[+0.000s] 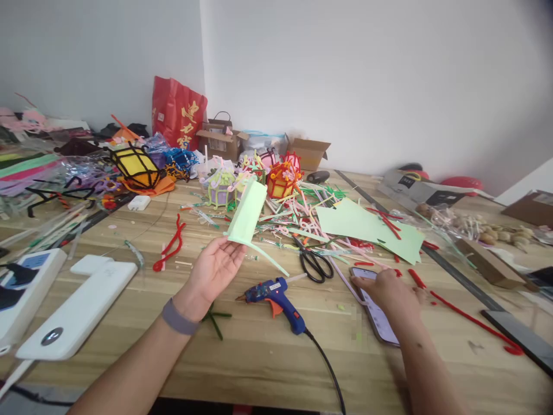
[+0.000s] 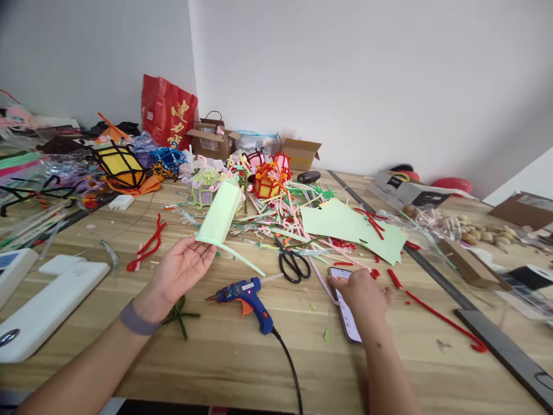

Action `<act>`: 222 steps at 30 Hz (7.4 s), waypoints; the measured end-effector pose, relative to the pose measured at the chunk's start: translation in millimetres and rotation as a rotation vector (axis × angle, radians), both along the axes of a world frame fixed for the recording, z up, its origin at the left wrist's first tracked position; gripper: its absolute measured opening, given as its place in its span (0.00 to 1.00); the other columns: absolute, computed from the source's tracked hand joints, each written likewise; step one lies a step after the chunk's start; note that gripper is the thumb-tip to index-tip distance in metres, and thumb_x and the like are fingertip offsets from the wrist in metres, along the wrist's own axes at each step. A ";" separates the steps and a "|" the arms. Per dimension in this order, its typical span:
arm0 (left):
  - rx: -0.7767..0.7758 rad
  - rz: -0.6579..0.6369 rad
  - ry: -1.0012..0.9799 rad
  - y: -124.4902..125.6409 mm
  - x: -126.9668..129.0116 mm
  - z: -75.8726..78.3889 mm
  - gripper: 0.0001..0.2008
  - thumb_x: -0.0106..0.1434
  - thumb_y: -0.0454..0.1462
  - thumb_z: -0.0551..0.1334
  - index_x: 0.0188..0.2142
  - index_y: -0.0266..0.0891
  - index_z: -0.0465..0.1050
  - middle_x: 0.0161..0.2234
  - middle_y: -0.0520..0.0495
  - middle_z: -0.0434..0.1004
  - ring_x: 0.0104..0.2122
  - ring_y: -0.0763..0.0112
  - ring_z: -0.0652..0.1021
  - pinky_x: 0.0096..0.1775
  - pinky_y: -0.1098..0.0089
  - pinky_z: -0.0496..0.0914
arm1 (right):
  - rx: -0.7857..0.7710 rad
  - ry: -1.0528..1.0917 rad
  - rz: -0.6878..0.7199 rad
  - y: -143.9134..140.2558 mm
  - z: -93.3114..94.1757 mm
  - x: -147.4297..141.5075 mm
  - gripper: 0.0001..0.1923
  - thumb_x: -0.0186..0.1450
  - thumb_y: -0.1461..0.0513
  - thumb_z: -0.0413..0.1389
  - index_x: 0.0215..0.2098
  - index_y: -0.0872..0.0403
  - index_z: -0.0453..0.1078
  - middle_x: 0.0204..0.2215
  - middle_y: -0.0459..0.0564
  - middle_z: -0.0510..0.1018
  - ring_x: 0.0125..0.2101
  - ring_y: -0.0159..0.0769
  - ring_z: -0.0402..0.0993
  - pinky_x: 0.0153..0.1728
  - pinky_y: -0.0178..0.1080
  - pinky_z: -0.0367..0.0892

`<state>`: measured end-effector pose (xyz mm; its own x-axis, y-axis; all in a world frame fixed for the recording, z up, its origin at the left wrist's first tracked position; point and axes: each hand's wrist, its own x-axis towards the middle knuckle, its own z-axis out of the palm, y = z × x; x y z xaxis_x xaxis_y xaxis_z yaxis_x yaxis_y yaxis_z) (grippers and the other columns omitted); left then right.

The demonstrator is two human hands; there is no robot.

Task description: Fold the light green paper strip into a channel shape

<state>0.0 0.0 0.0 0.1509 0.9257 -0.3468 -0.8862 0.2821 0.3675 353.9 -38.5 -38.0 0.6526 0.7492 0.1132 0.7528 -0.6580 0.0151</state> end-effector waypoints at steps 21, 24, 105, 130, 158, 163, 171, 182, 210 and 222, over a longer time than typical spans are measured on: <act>0.148 0.004 0.068 -13.9 11.8 0.7 0.10 0.60 0.24 0.57 0.34 0.37 0.74 0.32 0.47 0.81 0.34 0.70 0.81 0.41 0.69 0.76 | 0.724 -0.021 1.002 -8.8 45.3 -130.3 0.09 0.68 0.58 0.51 0.31 0.50 0.71 0.29 0.49 0.78 0.34 0.40 0.72 0.39 0.42 0.62; 0.182 -0.013 0.075 -15.9 12.8 -0.4 0.10 0.60 0.24 0.58 0.29 0.37 0.73 0.30 0.49 0.81 0.32 0.71 0.81 0.40 0.71 0.76 | 0.890 0.025 1.195 -5.8 48.3 -185.7 0.06 0.68 0.61 0.54 0.33 0.51 0.70 0.28 0.47 0.77 0.33 0.38 0.70 0.38 0.41 0.60; 0.472 -0.218 -0.009 -30.3 12.8 -0.3 0.04 0.59 0.36 0.67 0.32 0.37 0.78 0.37 0.47 0.81 0.38 0.68 0.76 0.43 0.68 0.68 | 1.084 -0.283 1.323 12.9 30.9 -183.7 0.08 0.62 0.68 0.57 0.33 0.49 0.64 0.24 0.45 0.71 0.29 0.37 0.64 0.36 0.42 0.58; 0.142 -0.191 -0.183 -14.6 5.9 -1.9 0.15 0.70 0.39 0.52 0.49 0.38 0.73 0.36 0.47 0.83 0.37 0.68 0.81 0.41 0.65 0.73 | 1.007 0.158 1.320 18.8 23.7 -197.4 0.05 0.67 0.65 0.52 0.41 0.51 0.66 0.30 0.48 0.77 0.33 0.38 0.74 0.37 0.42 0.70; 0.272 -0.053 0.107 -14.9 15.5 -10.7 0.05 0.56 0.26 0.65 0.28 0.35 0.74 0.28 0.51 0.78 0.30 0.76 0.77 0.38 0.75 0.70 | 0.962 0.110 1.263 18.4 15.8 -205.4 0.04 0.68 0.64 0.54 0.35 0.54 0.70 0.26 0.47 0.77 0.26 0.34 0.72 0.29 0.37 0.63; 0.291 -0.094 0.058 -12.6 14.9 -15.6 0.05 0.55 0.29 0.68 0.29 0.36 0.73 0.28 0.51 0.77 0.29 0.76 0.76 0.33 0.75 0.70 | 1.001 0.174 1.257 19.3 15.0 -204.1 0.04 0.68 0.63 0.54 0.35 0.53 0.70 0.27 0.48 0.77 0.27 0.35 0.72 0.30 0.37 0.65; 0.366 -0.097 0.100 -14.6 16.4 -14.6 0.07 0.53 0.32 0.70 0.32 0.37 0.75 0.30 0.50 0.78 0.30 0.76 0.76 0.34 0.75 0.69 | 0.968 0.238 1.223 19.6 14.6 -200.6 0.05 0.68 0.62 0.53 0.34 0.51 0.71 0.28 0.48 0.77 0.29 0.35 0.72 0.31 0.37 0.66; 0.459 0.049 0.380 -17.4 17.6 -10.8 0.06 0.50 0.35 0.70 0.30 0.38 0.76 0.29 0.51 0.76 0.29 0.74 0.72 0.34 0.74 0.66 | 0.949 0.188 1.257 22.0 14.6 -197.9 0.04 0.67 0.63 0.54 0.34 0.52 0.69 0.29 0.48 0.78 0.31 0.36 0.72 0.33 0.38 0.65; 0.028 -0.057 0.184 -13.8 8.8 11.3 0.14 0.66 0.27 0.50 0.26 0.36 0.68 0.22 0.51 0.77 0.19 0.75 0.75 0.21 0.74 0.66 | 1.109 0.479 0.064 -114.1 -35.1 -18.8 0.27 0.69 0.48 0.37 0.26 0.53 0.67 0.22 0.52 0.79 0.30 0.40 0.74 0.37 0.42 0.65; 0.040 -0.093 0.159 -11.7 7.9 9.2 0.13 0.64 0.27 0.51 0.25 0.36 0.67 0.20 0.52 0.75 0.18 0.75 0.73 0.20 0.73 0.64 | 0.740 0.304 0.306 -112.0 -30.0 -24.6 0.36 0.70 0.46 0.34 0.19 0.52 0.72 0.24 0.52 0.78 0.31 0.41 0.71 0.42 0.44 0.60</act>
<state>7.9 -11.7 9.2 0.1827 0.9239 -0.3363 -0.7868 0.3425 0.5134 329.3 -150.5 -67.9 0.5145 0.6995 0.4960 0.8010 -0.1856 -0.5691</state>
